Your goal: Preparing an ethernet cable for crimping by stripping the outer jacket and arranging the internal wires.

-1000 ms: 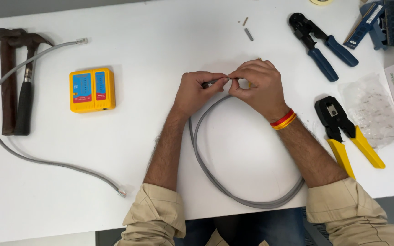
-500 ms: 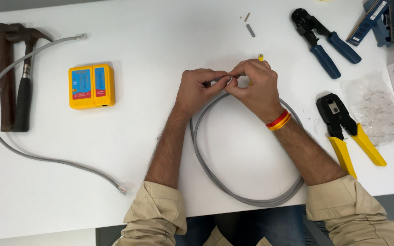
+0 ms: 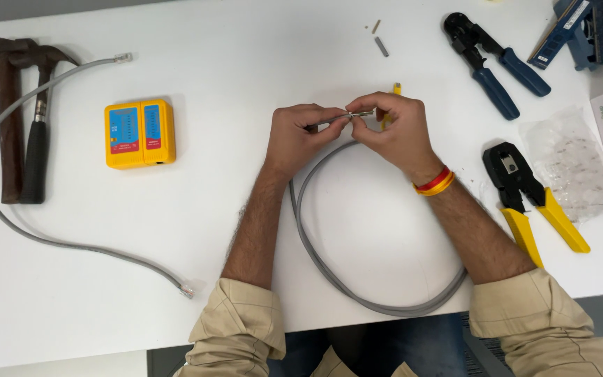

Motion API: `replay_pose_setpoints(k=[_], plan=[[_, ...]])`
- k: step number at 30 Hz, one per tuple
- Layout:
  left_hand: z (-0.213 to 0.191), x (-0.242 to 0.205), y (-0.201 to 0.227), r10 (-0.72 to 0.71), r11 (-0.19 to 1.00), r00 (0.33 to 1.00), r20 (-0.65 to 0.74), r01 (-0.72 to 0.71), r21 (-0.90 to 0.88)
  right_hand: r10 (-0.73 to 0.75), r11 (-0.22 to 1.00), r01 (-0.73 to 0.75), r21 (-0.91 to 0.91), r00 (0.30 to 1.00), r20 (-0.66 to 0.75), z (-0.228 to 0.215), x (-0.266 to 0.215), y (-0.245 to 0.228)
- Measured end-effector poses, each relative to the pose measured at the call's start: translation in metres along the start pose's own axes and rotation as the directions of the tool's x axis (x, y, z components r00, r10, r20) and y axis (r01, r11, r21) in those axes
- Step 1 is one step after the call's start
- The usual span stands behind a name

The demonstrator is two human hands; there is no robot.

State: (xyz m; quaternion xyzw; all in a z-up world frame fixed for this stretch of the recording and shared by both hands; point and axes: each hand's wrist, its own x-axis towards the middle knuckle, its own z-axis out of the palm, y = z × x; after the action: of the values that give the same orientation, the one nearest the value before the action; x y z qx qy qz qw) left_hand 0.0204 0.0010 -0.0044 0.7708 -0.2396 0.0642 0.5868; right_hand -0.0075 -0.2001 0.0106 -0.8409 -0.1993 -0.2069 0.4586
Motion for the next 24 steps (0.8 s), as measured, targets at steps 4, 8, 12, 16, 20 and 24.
replay_pose_setpoints(k=[4, 8, 12, 16, 20, 24], plan=[[0.001, -0.002, 0.001, 0.013, 0.999, 1.0, -0.011, -0.012, 0.038, 0.1, 0.995, -0.102, 0.019, 0.992, 0.083, -0.008, 0.003, -0.007], [0.004, -0.004, 0.002, 0.116, 0.985, 0.993, -0.014, -0.113, 0.129, 0.168, 0.986, -0.166, -0.027, 0.982, 0.081, -0.008, 0.004, -0.015], [0.006, -0.008, 0.01, 0.208, 0.957, 0.978, -0.009, -0.202, 0.206, 0.265, 0.964, -0.264, -0.022, 0.96, 0.094, -0.007, 0.003, -0.01], [0.008, -0.009, 0.01, 0.277, 0.92, 0.961, 0.013, -0.269, 0.286, 0.293, 0.952, -0.279, -0.124, 0.95, 0.113, -0.007, 0.004, -0.006], [0.011, -0.009, 0.009, 0.34, 0.867, 0.94, 0.04, -0.33, 0.374, 0.286, 0.955, -0.277, -0.106, 0.955, 0.085, -0.003, 0.002, -0.002], [0.01, -0.011, 0.012, 0.373, 0.858, 0.927, 0.031, -0.358, 0.369, 0.274, 0.961, -0.27, -0.068, 0.959, 0.067, -0.001, 0.003, 0.002]])
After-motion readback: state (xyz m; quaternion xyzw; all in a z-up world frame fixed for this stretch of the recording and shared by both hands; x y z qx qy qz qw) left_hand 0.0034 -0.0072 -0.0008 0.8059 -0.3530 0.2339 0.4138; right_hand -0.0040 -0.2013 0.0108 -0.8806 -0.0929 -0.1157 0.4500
